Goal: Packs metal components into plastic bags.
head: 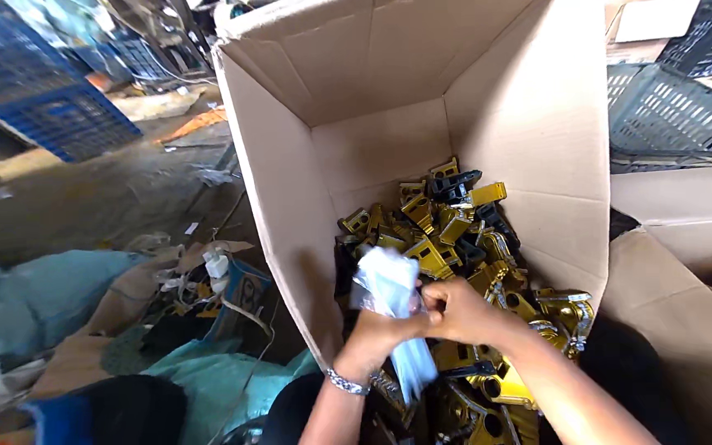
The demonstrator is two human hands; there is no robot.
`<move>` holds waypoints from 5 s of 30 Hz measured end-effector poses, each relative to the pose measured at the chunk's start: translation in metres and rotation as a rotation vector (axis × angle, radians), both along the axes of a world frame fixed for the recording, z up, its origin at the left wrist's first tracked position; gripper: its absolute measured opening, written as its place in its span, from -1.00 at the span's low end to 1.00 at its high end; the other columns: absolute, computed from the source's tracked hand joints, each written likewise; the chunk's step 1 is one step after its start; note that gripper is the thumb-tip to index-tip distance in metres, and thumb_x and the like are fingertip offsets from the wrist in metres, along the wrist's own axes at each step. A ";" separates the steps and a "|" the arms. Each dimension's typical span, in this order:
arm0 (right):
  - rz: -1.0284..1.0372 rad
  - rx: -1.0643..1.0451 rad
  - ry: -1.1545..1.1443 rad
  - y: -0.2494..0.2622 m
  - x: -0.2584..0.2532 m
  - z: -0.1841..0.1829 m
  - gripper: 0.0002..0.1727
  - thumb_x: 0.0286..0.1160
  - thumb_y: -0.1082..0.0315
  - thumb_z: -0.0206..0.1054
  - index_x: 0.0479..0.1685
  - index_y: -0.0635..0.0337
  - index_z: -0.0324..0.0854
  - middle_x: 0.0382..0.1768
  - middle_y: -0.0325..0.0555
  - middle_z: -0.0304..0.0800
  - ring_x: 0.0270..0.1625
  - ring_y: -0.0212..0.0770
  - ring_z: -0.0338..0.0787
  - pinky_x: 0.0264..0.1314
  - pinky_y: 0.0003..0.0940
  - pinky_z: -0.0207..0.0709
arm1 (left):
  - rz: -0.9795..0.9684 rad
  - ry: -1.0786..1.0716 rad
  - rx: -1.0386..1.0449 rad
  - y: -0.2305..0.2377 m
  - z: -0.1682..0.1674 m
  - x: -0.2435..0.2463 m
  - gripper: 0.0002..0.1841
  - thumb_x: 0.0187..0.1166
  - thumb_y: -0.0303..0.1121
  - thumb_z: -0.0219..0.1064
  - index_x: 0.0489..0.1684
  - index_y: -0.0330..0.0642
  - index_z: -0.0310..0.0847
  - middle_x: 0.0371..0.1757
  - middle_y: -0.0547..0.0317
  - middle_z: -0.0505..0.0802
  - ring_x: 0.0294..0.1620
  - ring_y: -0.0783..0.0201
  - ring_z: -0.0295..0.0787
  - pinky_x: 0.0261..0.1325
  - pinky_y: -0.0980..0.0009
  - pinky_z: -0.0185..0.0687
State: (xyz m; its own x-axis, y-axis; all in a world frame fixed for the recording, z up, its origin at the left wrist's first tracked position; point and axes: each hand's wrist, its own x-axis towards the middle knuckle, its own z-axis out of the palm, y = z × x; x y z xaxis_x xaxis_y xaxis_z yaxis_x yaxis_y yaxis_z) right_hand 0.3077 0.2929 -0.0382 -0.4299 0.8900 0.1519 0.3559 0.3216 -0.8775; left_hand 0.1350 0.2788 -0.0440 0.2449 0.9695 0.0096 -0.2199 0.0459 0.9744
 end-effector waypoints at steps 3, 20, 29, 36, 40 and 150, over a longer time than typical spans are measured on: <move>0.057 -0.088 0.011 0.023 0.009 0.012 -0.58 0.29 0.17 0.60 -0.65 0.14 0.46 -0.63 -0.48 0.38 -0.55 -0.67 0.34 -0.45 -0.70 0.20 | 0.206 0.093 0.110 0.016 0.003 -0.014 -0.50 0.03 -0.64 0.59 0.02 -0.30 0.55 -0.37 0.40 0.78 -0.30 0.50 0.77 -0.10 0.52 0.78; -0.006 0.071 -0.281 0.028 -0.011 0.031 -0.73 0.06 0.47 0.65 -0.42 0.47 0.66 -0.43 0.10 0.69 -0.30 -0.08 0.65 -0.15 -0.13 0.55 | 0.072 -0.003 0.035 0.013 0.002 -0.005 -0.38 0.01 -0.57 0.70 0.14 -0.35 0.52 -0.18 0.21 0.87 -0.14 0.40 0.85 0.05 0.41 0.83; -0.225 -0.028 -0.041 0.077 0.022 0.018 -0.71 0.43 0.29 0.56 -0.36 0.27 0.56 -0.42 -0.08 0.74 -0.36 -0.24 0.77 -0.21 -0.29 0.72 | 0.637 0.218 0.253 0.037 -0.006 -0.033 -0.58 0.16 -0.59 0.49 0.05 -0.36 0.55 -0.25 0.31 0.77 -0.17 0.53 0.75 0.00 0.52 0.74; -0.042 -0.155 -0.866 0.099 0.013 -0.051 -0.54 0.66 0.35 0.26 0.54 0.07 0.58 0.87 0.21 -0.12 0.78 0.52 0.03 0.63 0.47 0.16 | 0.657 0.150 0.277 0.036 -0.002 -0.026 -0.32 0.24 -0.40 0.63 0.31 -0.54 0.38 -0.04 0.12 0.82 -0.05 0.44 0.81 0.11 0.47 0.78; -0.443 -0.210 0.059 0.055 0.047 -0.037 -0.57 0.82 0.38 -0.03 0.45 0.50 0.47 0.56 0.24 0.44 0.62 -0.02 0.44 0.62 -0.15 0.36 | 0.616 0.216 0.294 0.035 -0.012 -0.024 -0.30 0.23 -0.43 0.64 0.34 -0.59 0.40 0.04 0.02 0.83 0.06 0.43 0.81 0.23 0.47 0.74; -0.179 -0.064 -0.499 -0.003 -0.028 -0.002 -0.37 0.43 0.42 0.39 0.57 0.34 0.43 0.53 0.38 0.47 0.24 0.34 0.76 0.25 0.25 0.62 | 0.444 0.030 -0.036 0.007 0.005 0.003 -0.38 0.29 -0.66 0.50 0.40 -0.49 0.35 0.11 0.00 0.79 0.14 0.39 0.78 0.25 0.46 0.72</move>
State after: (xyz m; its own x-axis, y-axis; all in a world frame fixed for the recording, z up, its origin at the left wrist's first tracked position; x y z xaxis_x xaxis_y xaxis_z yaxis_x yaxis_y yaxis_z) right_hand 0.2797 0.2904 -0.0399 -0.2765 0.9569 -0.0892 0.7794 0.1690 -0.6034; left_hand 0.1379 0.2860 -0.0392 -0.1959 0.9802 -0.0269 -0.1973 -0.0126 0.9803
